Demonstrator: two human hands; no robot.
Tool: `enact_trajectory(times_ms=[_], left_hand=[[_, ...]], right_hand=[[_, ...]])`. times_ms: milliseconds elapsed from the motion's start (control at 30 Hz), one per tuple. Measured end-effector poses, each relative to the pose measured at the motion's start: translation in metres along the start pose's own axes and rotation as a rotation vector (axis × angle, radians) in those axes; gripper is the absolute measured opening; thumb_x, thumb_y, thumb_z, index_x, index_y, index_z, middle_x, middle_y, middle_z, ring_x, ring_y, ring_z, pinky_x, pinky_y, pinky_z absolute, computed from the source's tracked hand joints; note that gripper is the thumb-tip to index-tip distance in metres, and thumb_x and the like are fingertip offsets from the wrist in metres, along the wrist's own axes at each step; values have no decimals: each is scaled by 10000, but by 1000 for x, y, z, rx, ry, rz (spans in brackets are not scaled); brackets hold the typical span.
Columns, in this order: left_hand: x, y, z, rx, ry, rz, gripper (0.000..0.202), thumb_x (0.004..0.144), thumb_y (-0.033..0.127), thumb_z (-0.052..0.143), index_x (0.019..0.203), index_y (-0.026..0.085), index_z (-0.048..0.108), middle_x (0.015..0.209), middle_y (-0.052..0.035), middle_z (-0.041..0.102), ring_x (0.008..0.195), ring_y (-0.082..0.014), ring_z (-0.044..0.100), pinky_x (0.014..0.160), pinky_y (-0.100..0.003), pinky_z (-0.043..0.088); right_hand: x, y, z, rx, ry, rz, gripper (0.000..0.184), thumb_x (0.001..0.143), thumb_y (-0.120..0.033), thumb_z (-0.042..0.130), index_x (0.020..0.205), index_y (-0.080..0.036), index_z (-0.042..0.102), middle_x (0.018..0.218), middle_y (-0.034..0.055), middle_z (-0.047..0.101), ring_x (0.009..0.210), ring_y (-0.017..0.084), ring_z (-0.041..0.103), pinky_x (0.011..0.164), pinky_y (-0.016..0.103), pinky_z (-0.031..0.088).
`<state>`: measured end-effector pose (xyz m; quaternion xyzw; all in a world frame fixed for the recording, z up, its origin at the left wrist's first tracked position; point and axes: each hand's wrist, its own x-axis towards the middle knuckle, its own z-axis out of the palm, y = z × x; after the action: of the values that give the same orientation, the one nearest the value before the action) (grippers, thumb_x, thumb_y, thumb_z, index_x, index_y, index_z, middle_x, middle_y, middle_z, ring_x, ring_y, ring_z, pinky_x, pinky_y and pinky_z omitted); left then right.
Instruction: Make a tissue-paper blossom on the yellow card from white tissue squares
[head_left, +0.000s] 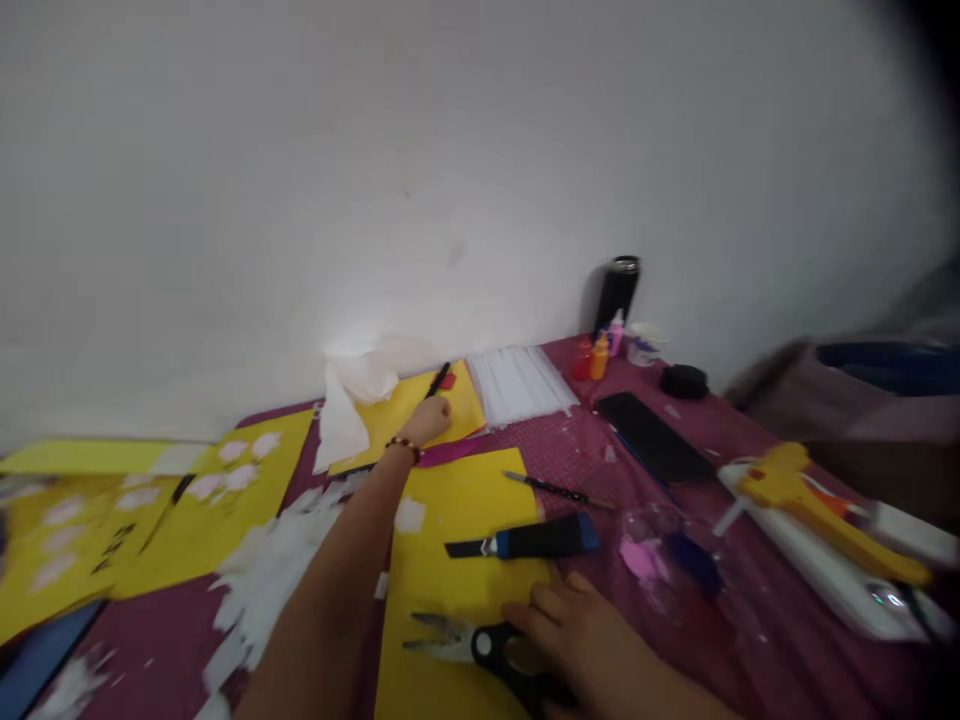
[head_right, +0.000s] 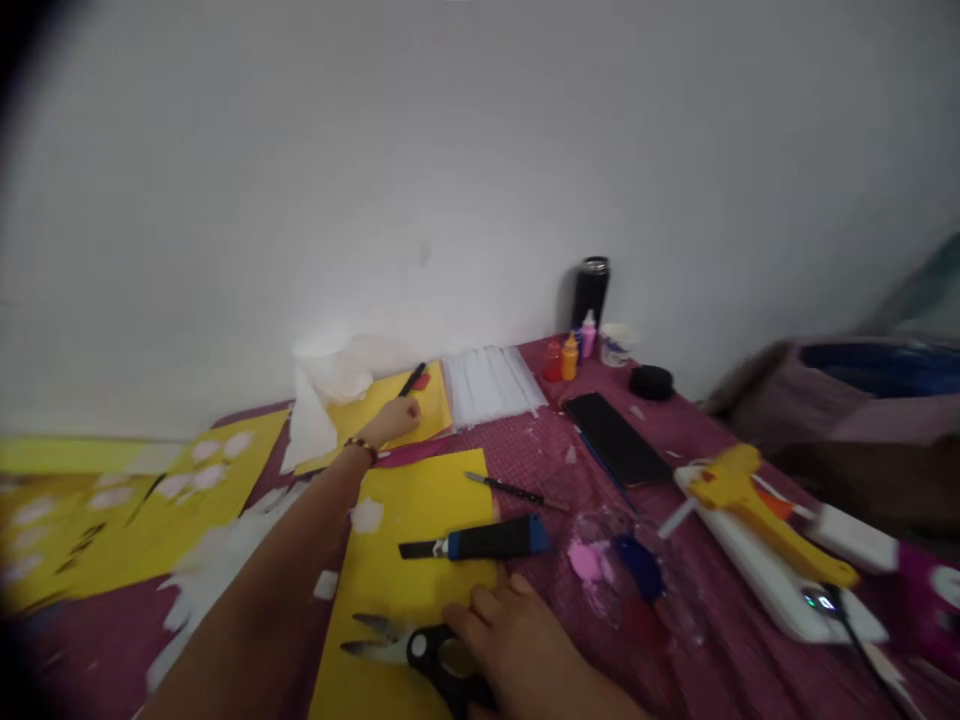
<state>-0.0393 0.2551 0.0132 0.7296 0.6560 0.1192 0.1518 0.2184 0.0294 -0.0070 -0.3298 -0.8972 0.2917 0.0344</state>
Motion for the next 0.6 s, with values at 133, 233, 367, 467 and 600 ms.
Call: enact_trajectory(times_ms=[133, 233, 367, 467, 600], left_hand=[[-18, -8, -10, -119, -12, -99, 265, 920, 335, 558, 1062, 123, 630, 1035, -56, 645, 908, -208, 642, 770, -366, 549], [-69, -26, -42, -235, 39, -147, 97, 821, 196, 616, 828, 108, 655, 742, -30, 650, 664, -136, 636, 627, -264, 535], [-164, -75, -93, -329, 103, -248, 98, 725, 233, 628, 745, 139, 650, 613, -5, 616, 555, -129, 596, 536, -241, 487], [-230, -107, -112, -414, 165, -370, 130, 649, 268, 685, 704, 152, 663, 639, -17, 632, 574, -134, 586, 593, -270, 497], [-292, -120, -118, -283, 181, -453, 396, 660, 308, 697, 1024, 152, 699, 935, -91, 708, 752, -177, 616, 686, -298, 482]], right_hand=[[-3, -3, 0, 31, 7, 58, 642, 651, -214, 631, 1290, -215, 570, 1159, 105, 633, 1038, 304, 573, 941, 455, 362], [-7, -4, -2, 41, 48, 14, 654, 652, -175, 590, 1305, -216, 558, 1153, 102, 633, 1046, 292, 572, 945, 452, 363], [-11, -1, -1, -34, 107, -60, 614, 680, -145, 575, 1290, -208, 556, 1121, 107, 640, 1032, 286, 582, 916, 454, 382], [-10, 6, 4, -101, 150, -98, 564, 734, -164, 567, 1296, -202, 543, 1130, 115, 638, 1036, 282, 592, 897, 445, 411], [-9, 12, 6, -154, 225, -126, 552, 789, -201, 543, 1339, -200, 490, 1228, 133, 613, 1089, 290, 597, 903, 450, 445]])
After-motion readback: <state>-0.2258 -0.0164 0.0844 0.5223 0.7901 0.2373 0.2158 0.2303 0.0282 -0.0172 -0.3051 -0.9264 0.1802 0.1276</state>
